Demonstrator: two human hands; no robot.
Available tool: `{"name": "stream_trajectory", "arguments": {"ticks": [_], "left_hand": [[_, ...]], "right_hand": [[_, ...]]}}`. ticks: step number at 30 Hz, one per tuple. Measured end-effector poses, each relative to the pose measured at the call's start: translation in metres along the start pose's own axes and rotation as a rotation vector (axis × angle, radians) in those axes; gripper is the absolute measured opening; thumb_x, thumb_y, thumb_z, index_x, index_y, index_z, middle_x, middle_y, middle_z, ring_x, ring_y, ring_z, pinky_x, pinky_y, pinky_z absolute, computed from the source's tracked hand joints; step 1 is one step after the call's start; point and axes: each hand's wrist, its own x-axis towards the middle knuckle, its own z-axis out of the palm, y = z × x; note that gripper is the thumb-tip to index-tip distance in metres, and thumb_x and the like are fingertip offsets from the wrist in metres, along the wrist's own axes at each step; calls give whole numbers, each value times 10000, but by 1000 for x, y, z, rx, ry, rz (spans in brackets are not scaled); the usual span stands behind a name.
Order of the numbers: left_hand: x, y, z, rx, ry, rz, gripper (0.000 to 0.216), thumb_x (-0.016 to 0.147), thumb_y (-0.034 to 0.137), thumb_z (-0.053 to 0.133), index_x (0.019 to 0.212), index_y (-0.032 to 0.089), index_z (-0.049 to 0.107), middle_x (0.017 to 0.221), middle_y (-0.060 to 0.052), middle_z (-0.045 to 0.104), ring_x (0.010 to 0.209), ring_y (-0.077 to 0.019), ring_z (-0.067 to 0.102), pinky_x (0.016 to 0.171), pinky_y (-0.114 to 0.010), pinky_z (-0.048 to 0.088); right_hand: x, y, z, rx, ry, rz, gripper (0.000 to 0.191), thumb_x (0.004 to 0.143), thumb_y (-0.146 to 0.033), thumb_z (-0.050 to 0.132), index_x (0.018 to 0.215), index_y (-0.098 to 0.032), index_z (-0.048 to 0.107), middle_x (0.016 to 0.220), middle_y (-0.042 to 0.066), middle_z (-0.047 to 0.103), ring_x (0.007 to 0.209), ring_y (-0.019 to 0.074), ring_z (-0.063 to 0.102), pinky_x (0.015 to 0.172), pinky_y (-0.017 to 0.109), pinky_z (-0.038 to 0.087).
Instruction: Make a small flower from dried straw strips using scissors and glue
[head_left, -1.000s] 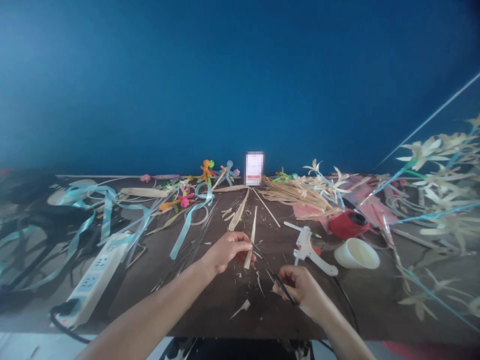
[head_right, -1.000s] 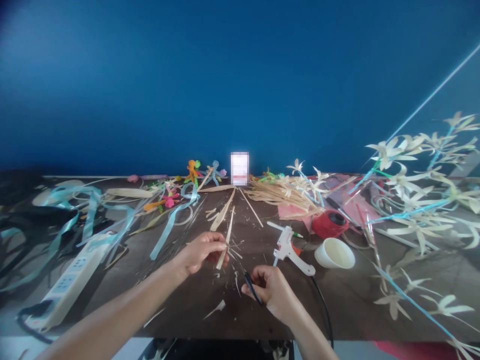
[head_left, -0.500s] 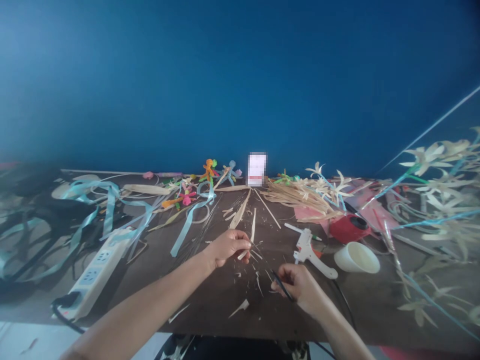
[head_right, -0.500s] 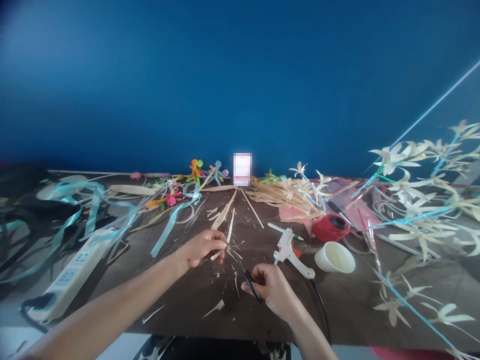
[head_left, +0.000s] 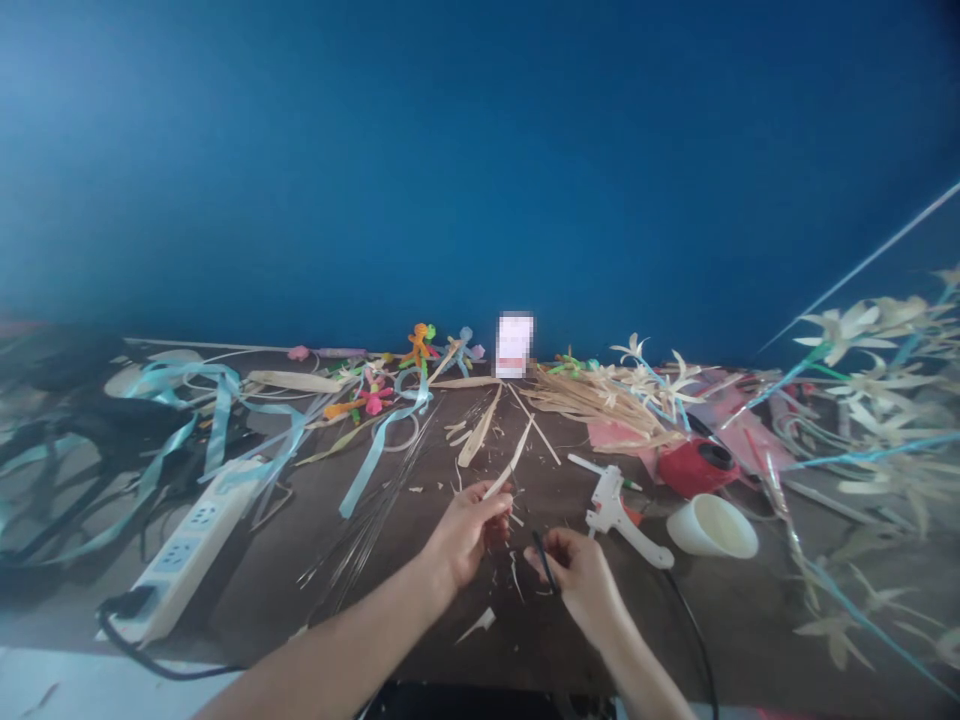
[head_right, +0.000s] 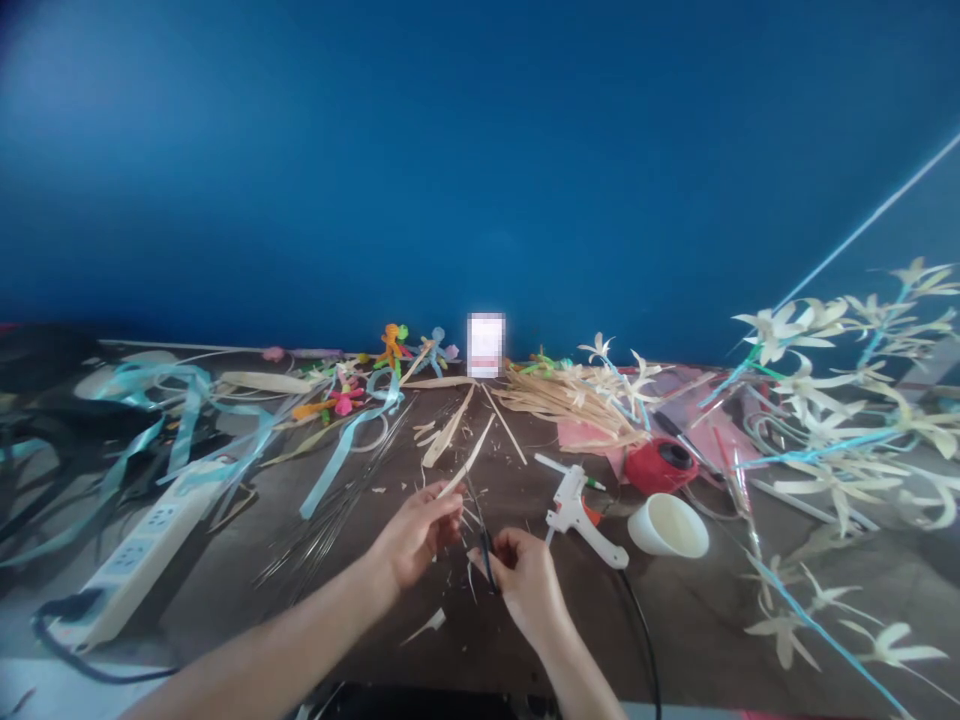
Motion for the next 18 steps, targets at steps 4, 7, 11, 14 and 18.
{"name": "stream_trajectory", "arguments": {"ticks": [4,7,11,14,18], "left_hand": [[-3,-20,9,-131,79,152,257,662,267,678,880,154,603,542,73,420,442,-19,390,400,-131,290],[0,-28,14,-161,113,199,273,666,303,678,873,141,604,548,70,392,436,-21,356,395,-143,277],[2,-30,19,-189,192,203,256,651,356,681,722,134,573,554,61,403,417,-20,340,380,-155,259],[0,-27,21,-216,229,185,269,642,368,685,691,138,556,578,52,433,422,-20,353,379,-154,264],[-5,-20,25,-263,187,203,246,650,350,684,724,140,577,606,42,461,450,-24,381,384,-147,273]], "right_hand": [[-1,3,15,76,71,-26,289,669,-365,621,546,-176,441,462,-56,401,446,88,347,430,200,267],[-4,1,23,90,113,-44,269,670,-349,614,539,-174,458,464,-51,407,449,93,344,429,201,270],[-8,1,28,52,136,-74,226,647,-265,618,517,-172,457,466,-47,413,459,98,352,432,198,278],[-10,5,30,6,131,-90,182,648,-222,603,537,-168,469,479,-45,419,468,100,356,436,197,278],[-12,7,30,-60,148,-102,185,656,-228,588,540,-171,456,481,-48,403,472,101,349,441,197,275]]}}
